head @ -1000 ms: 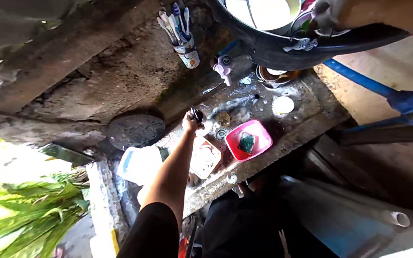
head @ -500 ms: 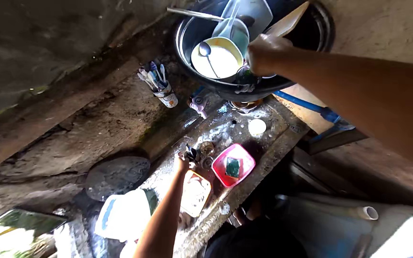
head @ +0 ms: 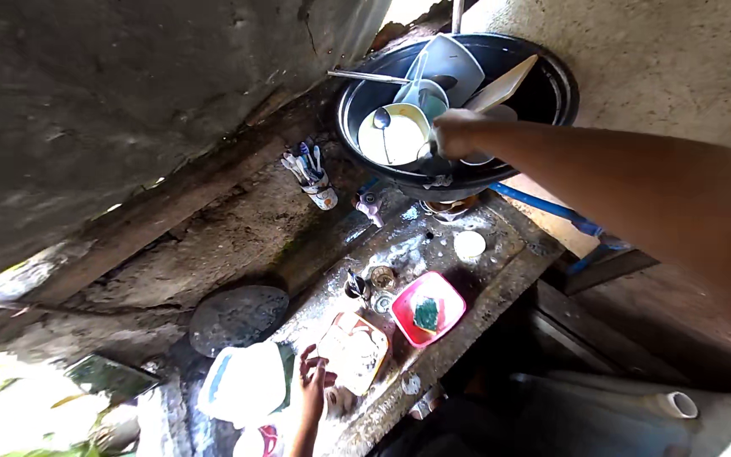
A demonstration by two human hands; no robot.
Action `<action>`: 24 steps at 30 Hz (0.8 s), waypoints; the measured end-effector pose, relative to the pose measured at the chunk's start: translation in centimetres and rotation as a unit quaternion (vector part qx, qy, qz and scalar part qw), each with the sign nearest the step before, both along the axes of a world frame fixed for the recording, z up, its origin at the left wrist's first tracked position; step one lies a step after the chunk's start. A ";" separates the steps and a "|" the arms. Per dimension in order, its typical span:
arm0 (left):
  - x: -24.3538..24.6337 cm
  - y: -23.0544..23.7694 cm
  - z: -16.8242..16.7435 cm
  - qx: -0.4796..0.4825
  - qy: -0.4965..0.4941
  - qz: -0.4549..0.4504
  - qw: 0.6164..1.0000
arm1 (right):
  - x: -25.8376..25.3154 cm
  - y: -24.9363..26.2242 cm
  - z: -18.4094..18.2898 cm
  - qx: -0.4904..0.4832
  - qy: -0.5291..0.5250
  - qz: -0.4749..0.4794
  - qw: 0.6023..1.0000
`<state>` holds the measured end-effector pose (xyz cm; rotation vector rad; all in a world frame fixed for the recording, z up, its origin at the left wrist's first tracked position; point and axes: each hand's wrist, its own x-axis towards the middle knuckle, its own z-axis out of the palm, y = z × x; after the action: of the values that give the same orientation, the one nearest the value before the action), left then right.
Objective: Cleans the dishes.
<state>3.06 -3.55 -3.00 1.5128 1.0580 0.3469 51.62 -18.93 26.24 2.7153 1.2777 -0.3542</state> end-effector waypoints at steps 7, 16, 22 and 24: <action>-2.0 -1.1 2.6 -0.021 -0.010 -0.004 1.000 | 0.1 -1.3 8.2 0.044 -0.036 -0.083 0.995; -3.0 -3.4 3.5 -0.007 -0.019 -0.014 1.000 | -0.3 1.5 7.9 -0.104 -0.217 -0.207 0.948; -4.2 -4.5 4.4 0.011 -0.005 -0.039 0.999 | -0.9 1.5 5.2 -0.159 -0.207 -0.223 0.939; -4.8 -4.7 4.7 0.008 0.005 -0.037 0.999 | -2.8 1.2 5.4 -0.196 -0.201 -0.209 0.937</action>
<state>-1.69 -8.26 1.66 1.5640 1.0067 0.2972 48.78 -17.76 31.64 2.5052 0.4622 -0.0665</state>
